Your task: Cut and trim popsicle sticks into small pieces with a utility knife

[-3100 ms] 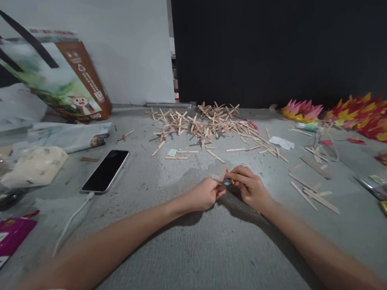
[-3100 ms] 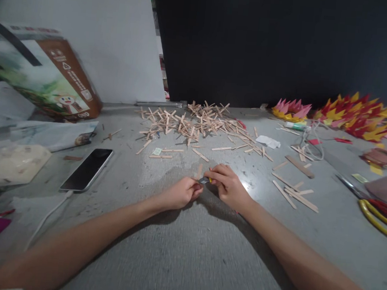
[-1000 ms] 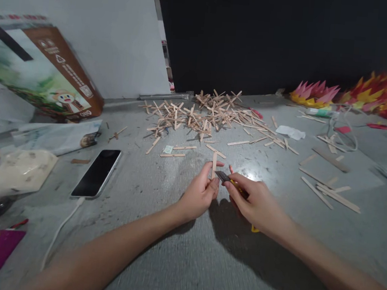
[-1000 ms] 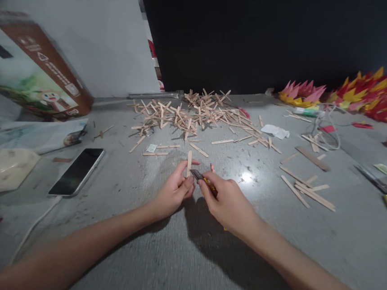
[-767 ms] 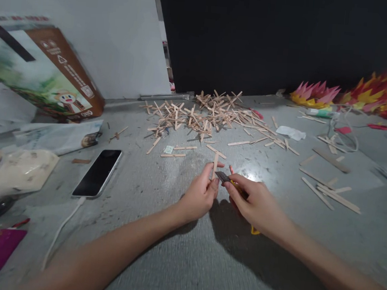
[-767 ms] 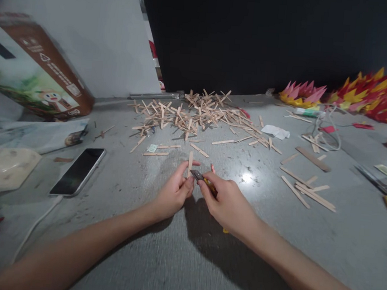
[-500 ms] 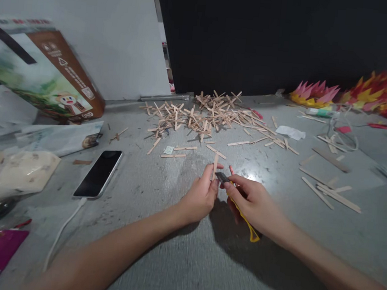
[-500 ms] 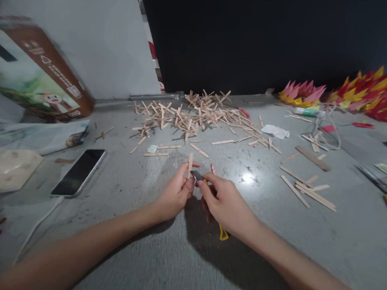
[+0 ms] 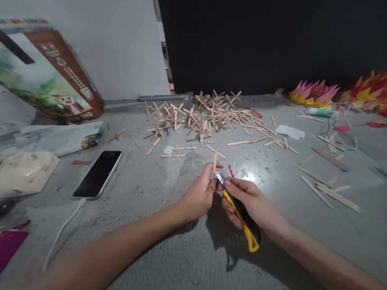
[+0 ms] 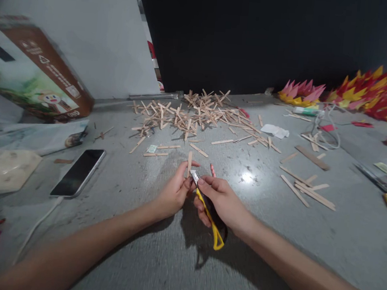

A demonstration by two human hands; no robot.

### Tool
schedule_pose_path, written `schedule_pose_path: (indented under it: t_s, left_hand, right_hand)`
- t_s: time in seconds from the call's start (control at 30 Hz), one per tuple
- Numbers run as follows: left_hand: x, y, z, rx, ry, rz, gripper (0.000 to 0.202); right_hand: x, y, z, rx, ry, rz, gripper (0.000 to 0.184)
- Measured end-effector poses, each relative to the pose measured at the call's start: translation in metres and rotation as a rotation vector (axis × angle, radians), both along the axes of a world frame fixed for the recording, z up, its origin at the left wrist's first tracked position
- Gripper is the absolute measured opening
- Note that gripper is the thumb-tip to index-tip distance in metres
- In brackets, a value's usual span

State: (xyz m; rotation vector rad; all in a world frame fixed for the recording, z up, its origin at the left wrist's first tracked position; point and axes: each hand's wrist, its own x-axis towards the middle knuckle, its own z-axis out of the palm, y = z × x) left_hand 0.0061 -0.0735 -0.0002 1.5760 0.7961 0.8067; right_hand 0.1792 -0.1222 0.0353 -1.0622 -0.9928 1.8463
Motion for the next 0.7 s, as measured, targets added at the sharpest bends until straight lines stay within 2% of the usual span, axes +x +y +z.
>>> schedule_pose_path:
  t_s: [0.37,0.7]
  left_hand:
    - [-0.0012,0.0028,0.0016,0.078,0.040,0.016,0.040]
    - [-0.0015,0.0019,0.0004,0.055,0.041,0.025,0.037]
  right_hand:
    - [0.0019,0.0005,-0.0016,-0.125,0.255,0.032,0.028]
    - [0.0017,0.0033,-0.0031,-0.144,0.306,0.059,0.027]
